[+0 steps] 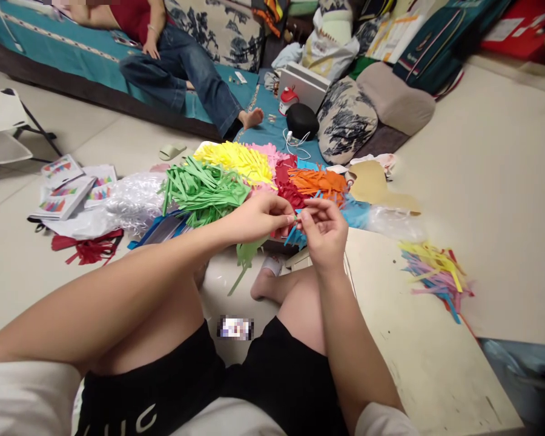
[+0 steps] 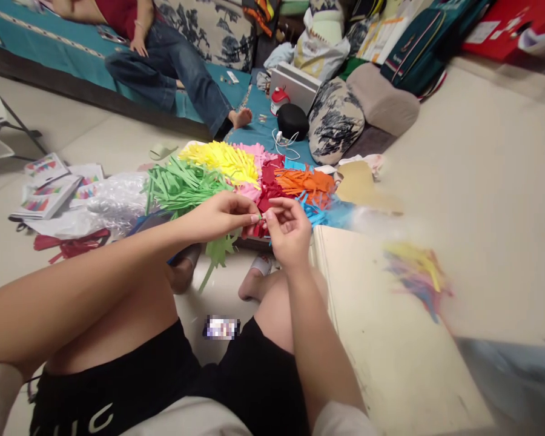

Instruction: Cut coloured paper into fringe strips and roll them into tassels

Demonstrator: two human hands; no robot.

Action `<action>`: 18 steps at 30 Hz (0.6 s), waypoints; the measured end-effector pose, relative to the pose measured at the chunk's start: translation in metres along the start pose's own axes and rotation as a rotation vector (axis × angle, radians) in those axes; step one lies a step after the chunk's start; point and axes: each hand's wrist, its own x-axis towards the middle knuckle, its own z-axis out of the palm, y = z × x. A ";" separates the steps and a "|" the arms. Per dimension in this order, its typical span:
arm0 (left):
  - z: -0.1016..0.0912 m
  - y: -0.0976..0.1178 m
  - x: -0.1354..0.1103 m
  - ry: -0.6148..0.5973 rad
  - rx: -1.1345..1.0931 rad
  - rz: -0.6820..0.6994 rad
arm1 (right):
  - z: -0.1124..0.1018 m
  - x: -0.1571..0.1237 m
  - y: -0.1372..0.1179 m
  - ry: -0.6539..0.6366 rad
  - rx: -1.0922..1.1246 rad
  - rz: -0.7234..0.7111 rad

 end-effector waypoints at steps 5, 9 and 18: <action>0.002 0.001 -0.001 0.015 0.003 -0.007 | 0.002 -0.005 -0.003 0.005 -0.080 -0.043; 0.002 0.002 -0.002 0.018 0.026 -0.024 | 0.003 -0.007 -0.005 0.013 -0.117 -0.083; 0.004 0.004 -0.003 0.065 0.072 -0.015 | 0.005 -0.008 -0.004 0.049 -0.141 -0.098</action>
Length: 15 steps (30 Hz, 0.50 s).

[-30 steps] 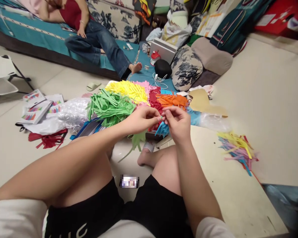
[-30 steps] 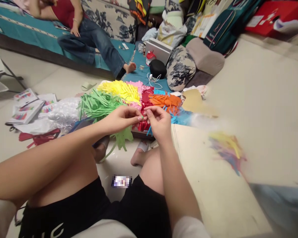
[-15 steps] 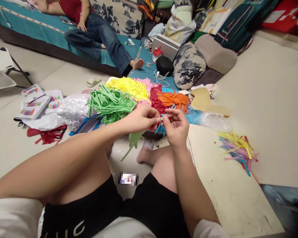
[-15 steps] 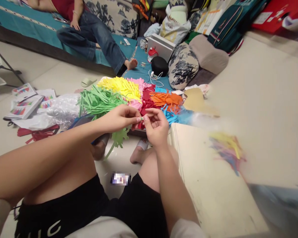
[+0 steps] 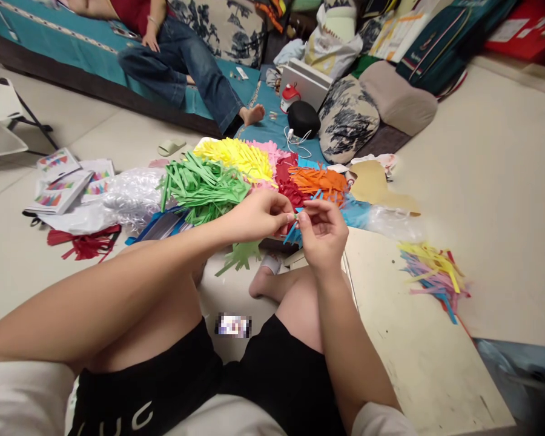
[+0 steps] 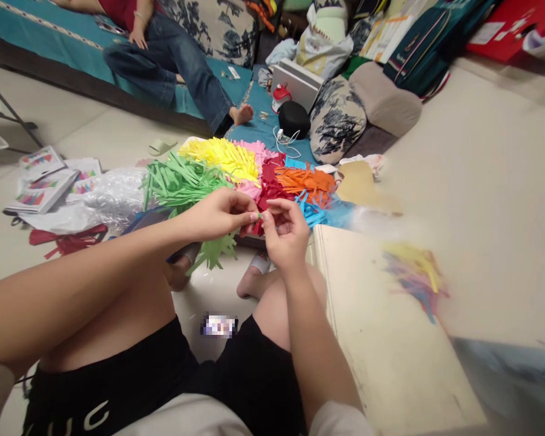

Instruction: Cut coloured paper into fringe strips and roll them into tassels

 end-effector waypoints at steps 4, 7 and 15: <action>0.001 -0.001 0.000 -0.004 0.021 -0.001 | 0.000 -0.001 0.002 0.028 -0.010 -0.022; 0.000 -0.002 0.001 -0.014 0.018 -0.008 | -0.001 -0.001 0.003 -0.010 -0.019 -0.025; 0.006 -0.011 0.002 0.033 -0.140 -0.009 | -0.002 -0.001 -0.002 -0.024 -0.041 -0.074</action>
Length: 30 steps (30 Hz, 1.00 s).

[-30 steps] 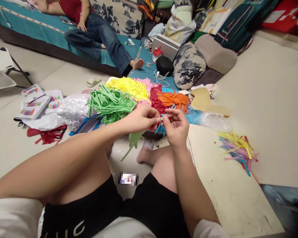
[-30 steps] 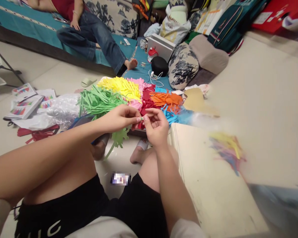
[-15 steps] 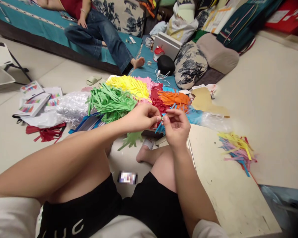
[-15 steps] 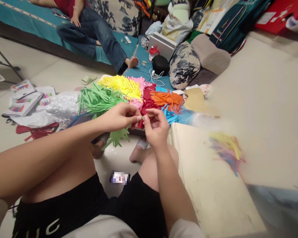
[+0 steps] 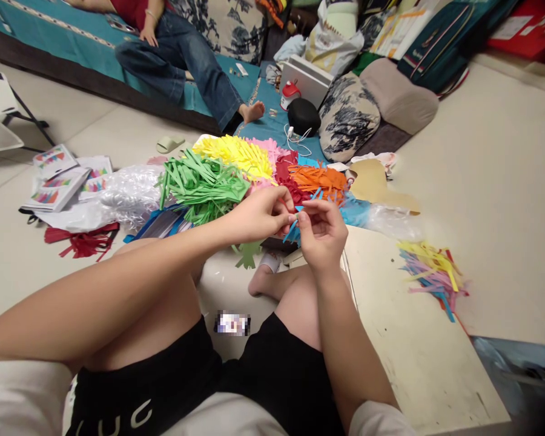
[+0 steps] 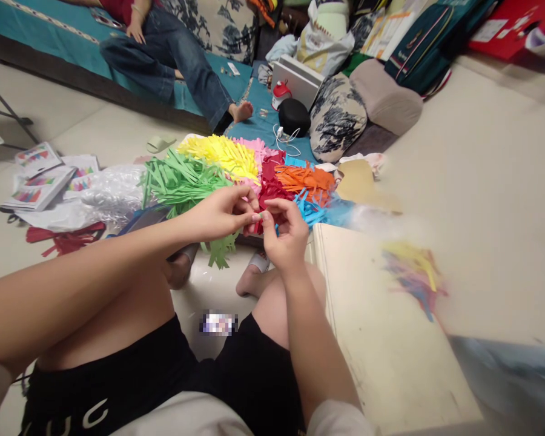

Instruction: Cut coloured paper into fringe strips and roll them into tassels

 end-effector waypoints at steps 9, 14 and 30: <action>0.002 -0.007 0.001 -0.033 -0.114 0.092 | 0.002 0.001 0.003 0.023 0.105 0.073; -0.001 -0.011 0.002 -0.070 -0.091 0.146 | 0.004 0.000 0.007 0.005 0.133 0.058; -0.008 -0.002 -0.001 -0.021 0.369 0.209 | -0.011 0.009 0.016 -0.134 0.081 0.171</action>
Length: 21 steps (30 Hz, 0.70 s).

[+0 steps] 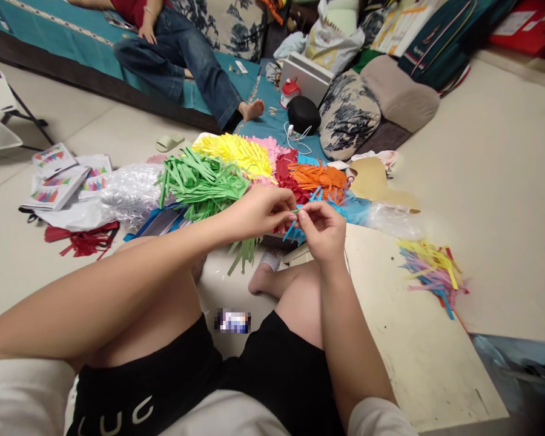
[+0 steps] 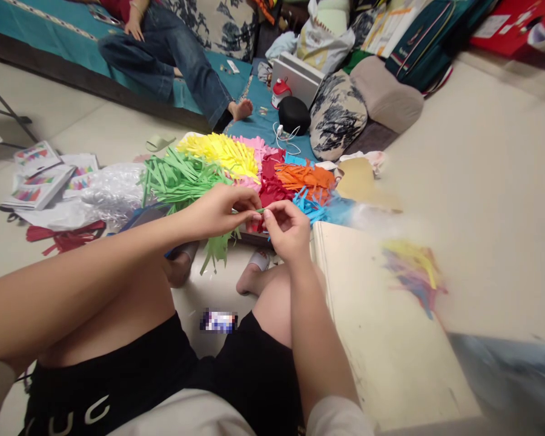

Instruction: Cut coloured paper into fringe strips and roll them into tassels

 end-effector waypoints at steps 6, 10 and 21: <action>-0.001 0.000 0.001 0.052 0.106 0.022 | -0.002 0.001 0.002 0.100 -0.004 0.022; -0.003 -0.002 0.003 0.065 0.151 0.020 | -0.007 0.004 0.005 0.151 0.013 0.055; -0.006 0.000 0.001 0.058 0.327 0.029 | -0.005 0.010 0.003 0.102 0.069 0.144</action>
